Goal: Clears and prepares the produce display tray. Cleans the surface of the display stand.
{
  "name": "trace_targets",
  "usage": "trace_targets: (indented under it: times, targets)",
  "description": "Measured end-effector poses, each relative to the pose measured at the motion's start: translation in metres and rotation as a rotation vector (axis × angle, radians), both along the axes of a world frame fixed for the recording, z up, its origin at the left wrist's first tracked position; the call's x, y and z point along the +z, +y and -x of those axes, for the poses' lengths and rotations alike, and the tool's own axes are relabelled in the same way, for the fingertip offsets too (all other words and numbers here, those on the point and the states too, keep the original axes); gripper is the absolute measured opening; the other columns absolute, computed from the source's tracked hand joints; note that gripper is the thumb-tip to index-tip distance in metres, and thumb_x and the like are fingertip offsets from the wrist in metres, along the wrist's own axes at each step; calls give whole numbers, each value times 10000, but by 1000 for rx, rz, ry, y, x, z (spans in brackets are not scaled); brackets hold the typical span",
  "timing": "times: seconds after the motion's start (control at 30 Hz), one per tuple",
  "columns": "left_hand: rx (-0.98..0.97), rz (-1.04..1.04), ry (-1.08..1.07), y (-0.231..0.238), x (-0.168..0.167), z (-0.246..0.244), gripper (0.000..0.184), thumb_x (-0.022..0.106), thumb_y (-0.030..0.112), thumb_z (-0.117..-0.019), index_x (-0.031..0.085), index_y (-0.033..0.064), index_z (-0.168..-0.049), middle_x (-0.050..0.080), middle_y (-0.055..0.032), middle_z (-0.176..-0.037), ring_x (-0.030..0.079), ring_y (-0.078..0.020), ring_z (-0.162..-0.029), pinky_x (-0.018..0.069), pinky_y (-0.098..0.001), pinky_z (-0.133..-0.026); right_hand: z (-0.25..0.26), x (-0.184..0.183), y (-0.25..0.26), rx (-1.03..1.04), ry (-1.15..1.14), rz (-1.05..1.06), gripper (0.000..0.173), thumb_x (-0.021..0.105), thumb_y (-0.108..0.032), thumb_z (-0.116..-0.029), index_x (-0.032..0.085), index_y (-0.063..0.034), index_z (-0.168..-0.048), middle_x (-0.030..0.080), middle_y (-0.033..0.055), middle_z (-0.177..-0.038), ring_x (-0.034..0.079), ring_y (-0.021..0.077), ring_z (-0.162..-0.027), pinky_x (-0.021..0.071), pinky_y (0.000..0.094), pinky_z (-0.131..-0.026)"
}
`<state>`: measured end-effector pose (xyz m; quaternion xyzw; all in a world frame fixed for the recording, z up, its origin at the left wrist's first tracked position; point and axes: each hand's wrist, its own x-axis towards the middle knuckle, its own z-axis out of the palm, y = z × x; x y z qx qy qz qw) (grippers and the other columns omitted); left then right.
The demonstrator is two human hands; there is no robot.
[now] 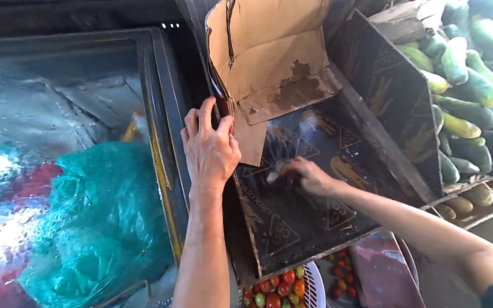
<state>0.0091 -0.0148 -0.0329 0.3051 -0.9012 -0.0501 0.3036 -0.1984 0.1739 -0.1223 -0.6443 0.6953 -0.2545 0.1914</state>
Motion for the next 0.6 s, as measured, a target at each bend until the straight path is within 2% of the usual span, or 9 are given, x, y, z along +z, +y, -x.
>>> trace_targets:
  times: [0.07, 0.13, 0.23, 0.33, 0.43, 0.53, 0.6]
  targets:
    - [-4, -4, 6, 1, -1, 1, 328, 604, 106, -897, 731, 97, -1200, 399, -162, -1603, 400, -467, -1412, 420, -644, -995, -18, -13, 1, 227, 86, 129, 397, 560, 107, -863, 752, -68, -1164, 718, 119, -1248, 615, 375, -1223, 460, 563, -1038]
    - [1, 1, 15, 0, -1, 1, 321, 609, 107, -893, 740, 101, -1187, 414, -161, -1594, 400, -463, -1417, 415, -646, -1011, -23, -29, -19, 340, 197, 208, 360, 554, 64, -940, 726, -88, -1219, 682, 118, -1322, 590, 378, -1281, 448, 552, -1091]
    - [2, 0, 10, -3, -1, 2, 320, 601, 100, -903, 744, 96, -1190, 428, -168, -1587, 412, -476, -1410, 413, -659, -1016, -27, -31, -72, 250, 254, 158, 375, 522, 43, -982, 704, -82, -1285, 652, 125, -1382, 558, 359, -1341, 426, 515, -1129]
    - [-2, -2, 10, -3, -1, 0, 324, 608, 83, -890, 738, 80, -1186, 415, -176, -1589, 409, -475, -1406, 409, -661, -1019, -39, -33, -104, 171, 292, 142, 377, 583, 39, -924, 727, -89, -1248, 667, 124, -1344, 561, 365, -1306, 429, 539, -1090]
    - [-1, -3, 8, -3, -3, 0, 322, 602, 97, -897, 738, 80, -1188, 411, -174, -1591, 405, -470, -1410, 414, -661, -1006, -49, -32, -76, 285, 220, 121, 409, 593, 49, -904, 724, -114, -1256, 662, 91, -1363, 544, 363, -1329, 411, 577, -1096]
    - [-5, -15, 12, -2, -2, -1, 318, 602, 103, -897, 737, 84, -1183, 408, -171, -1594, 396, -476, -1414, 416, -658, -1007, -47, -29, -16, 521, 27, 135, 373, 629, 104, -839, 790, -101, -1106, 715, 89, -1260, 580, 379, -1271, 440, 574, -1070]
    - [-5, -10, 18, -2, -4, 0, 314, 600, 104, -896, 740, 84, -1176, 411, -171, -1592, 404, -470, -1413, 420, -648, -1010, -26, -7, 16, 574, -17, -28, 260, 664, 84, -837, 805, -83, -977, 746, 98, -1116, 634, 360, -1160, 500, 554, -980]
